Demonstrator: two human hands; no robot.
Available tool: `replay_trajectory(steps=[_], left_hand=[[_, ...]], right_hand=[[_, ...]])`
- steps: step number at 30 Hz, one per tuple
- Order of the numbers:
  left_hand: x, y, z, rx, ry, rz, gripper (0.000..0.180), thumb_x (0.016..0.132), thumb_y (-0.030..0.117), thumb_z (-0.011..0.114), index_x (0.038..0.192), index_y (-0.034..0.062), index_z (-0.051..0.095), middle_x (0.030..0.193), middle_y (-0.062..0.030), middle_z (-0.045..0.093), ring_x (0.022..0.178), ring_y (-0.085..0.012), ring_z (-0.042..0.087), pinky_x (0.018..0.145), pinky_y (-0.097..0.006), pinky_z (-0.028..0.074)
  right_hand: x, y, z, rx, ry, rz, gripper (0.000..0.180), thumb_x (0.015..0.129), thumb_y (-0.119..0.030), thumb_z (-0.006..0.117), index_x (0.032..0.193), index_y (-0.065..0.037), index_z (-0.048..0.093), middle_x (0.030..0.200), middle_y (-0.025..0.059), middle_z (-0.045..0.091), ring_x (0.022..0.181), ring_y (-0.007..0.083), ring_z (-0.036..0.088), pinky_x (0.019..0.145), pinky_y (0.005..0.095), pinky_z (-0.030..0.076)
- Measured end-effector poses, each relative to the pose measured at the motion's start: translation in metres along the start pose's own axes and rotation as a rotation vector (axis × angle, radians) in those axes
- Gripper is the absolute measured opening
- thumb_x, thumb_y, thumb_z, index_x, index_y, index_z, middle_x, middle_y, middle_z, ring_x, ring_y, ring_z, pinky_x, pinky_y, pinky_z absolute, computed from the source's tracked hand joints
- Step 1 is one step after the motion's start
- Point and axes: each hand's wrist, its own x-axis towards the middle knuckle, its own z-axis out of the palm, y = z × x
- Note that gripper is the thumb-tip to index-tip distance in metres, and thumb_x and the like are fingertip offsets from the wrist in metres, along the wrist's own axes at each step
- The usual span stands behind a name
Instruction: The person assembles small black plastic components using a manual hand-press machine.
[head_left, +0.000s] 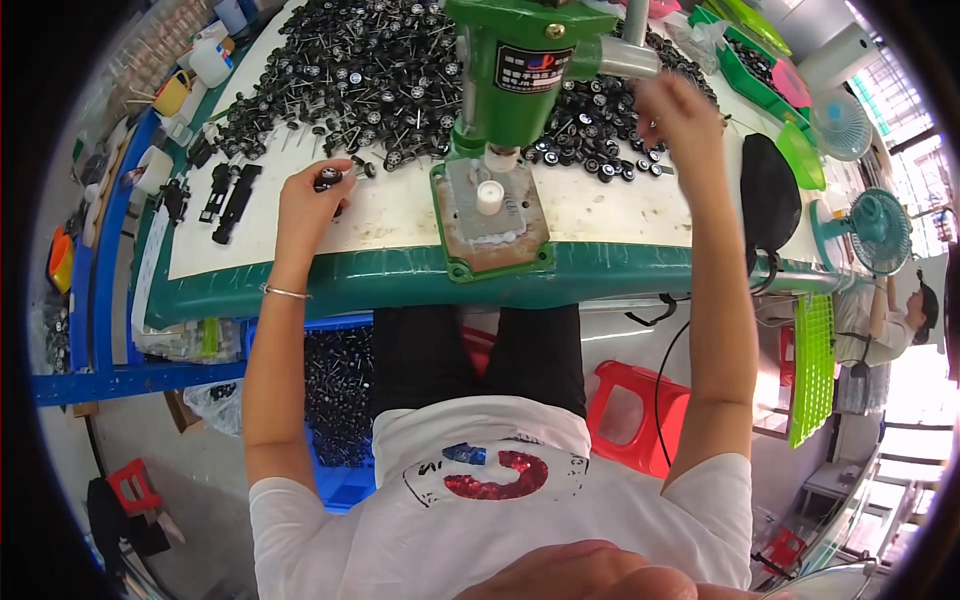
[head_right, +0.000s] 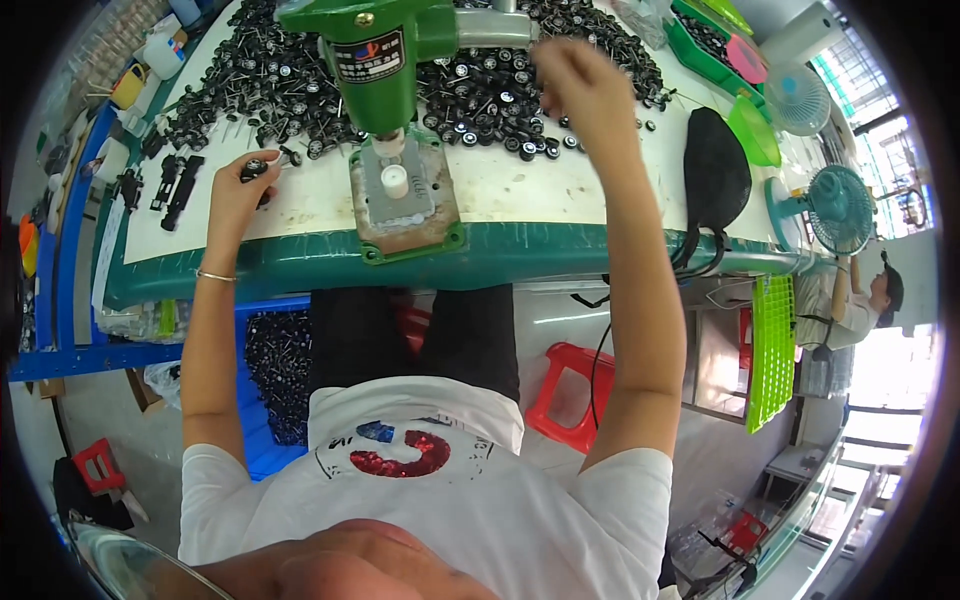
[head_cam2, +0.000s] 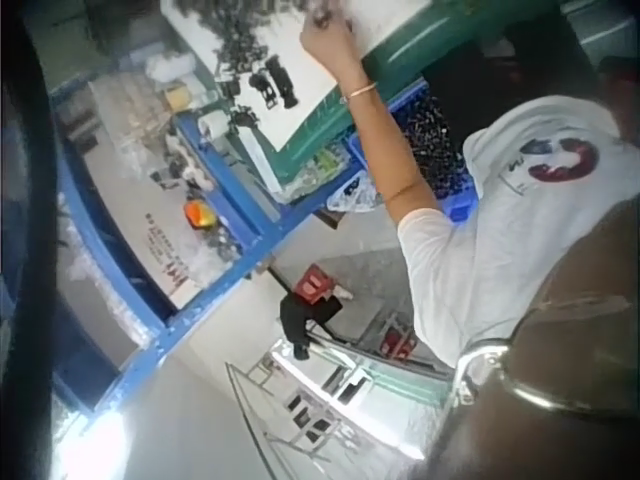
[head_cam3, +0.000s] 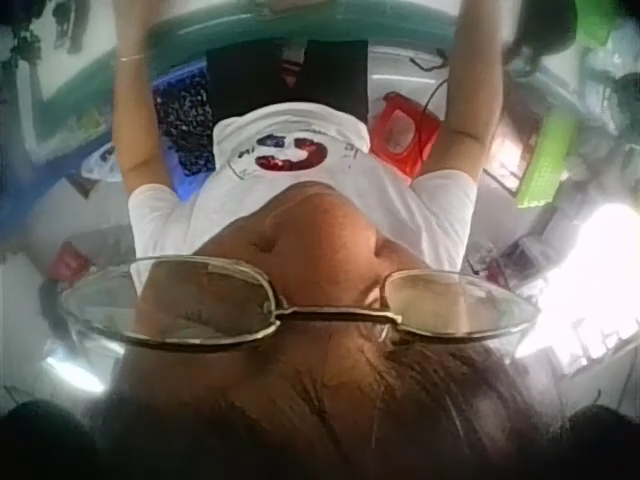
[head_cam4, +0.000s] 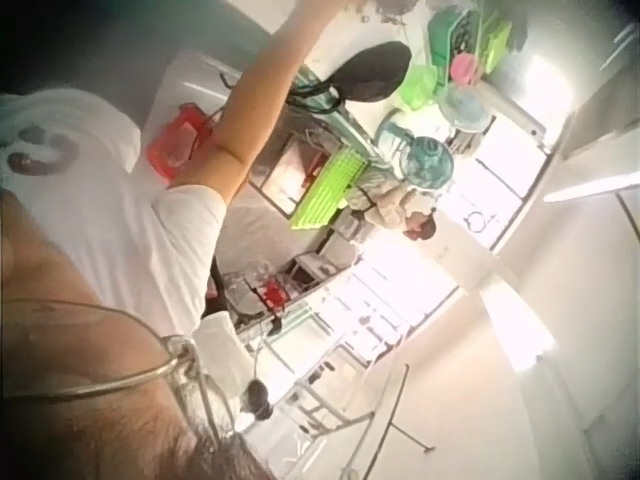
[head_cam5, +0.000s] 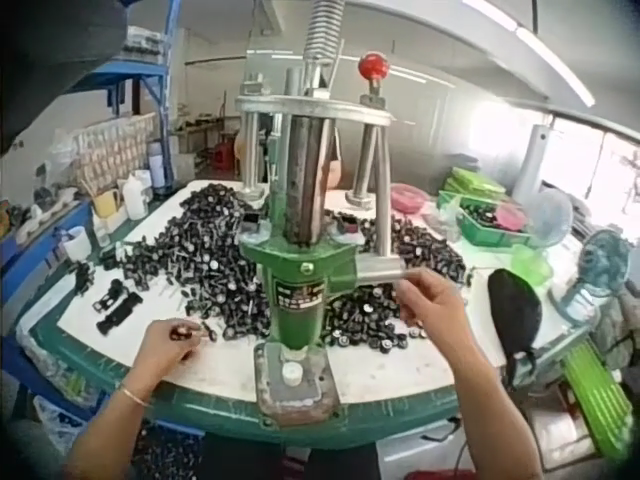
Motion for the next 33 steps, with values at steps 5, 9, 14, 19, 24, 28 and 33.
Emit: replay_trajectory(steps=[5, 9, 14, 19, 24, 28, 33], left_hand=[[0.013, -0.009, 0.014, 0.617, 0.044, 0.295, 0.020, 0.077, 0.014, 0.071, 0.095, 0.0051, 0.070, 0.070, -0.0099, 0.066, 0.059, -0.0164, 0.062, 0.055, -0.028, 0.046], [0.018, -0.013, 0.015, 0.737, 0.059, 0.335, 0.018, 0.075, 0.014, 0.072, 0.091, 0.0056, 0.070, 0.073, -0.0114, 0.066, 0.062, -0.0222, 0.063, 0.058, -0.032, 0.047], [-0.008, 0.019, 0.019, -0.004, -0.024, 0.012, 0.015, 0.078, 0.015, 0.073, 0.089, 0.0058, 0.069, 0.070, -0.0049, 0.066, 0.060, -0.0131, 0.063, 0.053, -0.025, 0.045], [-0.032, 0.041, 0.035, -0.489, -0.127, -0.077, 0.020, 0.075, 0.013, 0.077, 0.090, 0.0044, 0.067, 0.066, -0.0004, 0.062, 0.055, -0.0053, 0.056, 0.046, -0.016, 0.035], [-0.046, 0.058, 0.057, -0.593, -0.289, -0.120, 0.019, 0.078, 0.012, 0.074, 0.093, 0.0037, 0.065, 0.077, -0.0043, 0.068, 0.058, -0.0051, 0.058, 0.046, -0.016, 0.036], [-0.045, 0.063, 0.063, -0.635, -0.385, -0.142, 0.019, 0.080, 0.012, 0.071, 0.096, 0.0040, 0.064, 0.087, -0.0071, 0.071, 0.061, -0.0043, 0.059, 0.047, -0.016, 0.037], [-0.044, 0.066, 0.065, -0.658, -0.381, -0.167, 0.018, 0.078, 0.014, 0.075, 0.092, 0.0060, 0.066, 0.079, -0.0023, 0.068, 0.062, -0.0061, 0.060, 0.051, -0.018, 0.037]], right_hand=[[-0.051, 0.078, -0.009, -0.515, -0.105, -0.103, 0.022, 0.082, -0.019, 0.067, 0.098, -0.003, 0.065, 0.090, 0.0076, 0.061, 0.068, 0.0184, 0.057, 0.065, 0.0304, 0.047], [-0.064, 0.089, 0.006, -0.616, -0.072, -0.031, 0.022, 0.083, -0.020, 0.066, 0.098, -0.004, 0.064, 0.092, 0.0068, 0.059, 0.066, 0.0187, 0.055, 0.065, 0.0321, 0.047], [-0.064, 0.086, 0.017, -0.598, 0.016, -0.007, 0.018, 0.084, -0.017, 0.066, 0.096, -0.004, 0.065, 0.091, 0.0050, 0.060, 0.066, 0.0172, 0.056, 0.064, 0.0303, 0.046], [-0.073, 0.051, 0.048, -0.323, 0.054, -0.318, 0.012, 0.080, -0.007, 0.068, 0.091, -0.004, 0.065, 0.090, 0.0052, 0.062, 0.071, 0.0171, 0.058, 0.065, 0.0287, 0.046], [-0.075, 0.019, 0.082, -0.444, -0.106, -0.676, 0.013, 0.078, -0.009, 0.069, 0.090, -0.006, 0.064, 0.093, 0.0051, 0.063, 0.075, 0.0223, 0.060, 0.071, 0.0336, 0.047], [-0.065, 0.017, 0.080, -0.520, -0.175, -0.886, 0.010, 0.078, -0.008, 0.067, 0.087, -0.007, 0.062, 0.091, 0.0037, 0.064, 0.079, 0.0240, 0.061, 0.077, 0.0359, 0.048], [-0.060, 0.001, 0.081, -0.529, -0.357, -0.957, 0.010, 0.078, -0.011, 0.066, 0.085, -0.006, 0.061, 0.087, 0.0048, 0.063, 0.082, 0.0252, 0.061, 0.081, 0.0369, 0.048]])
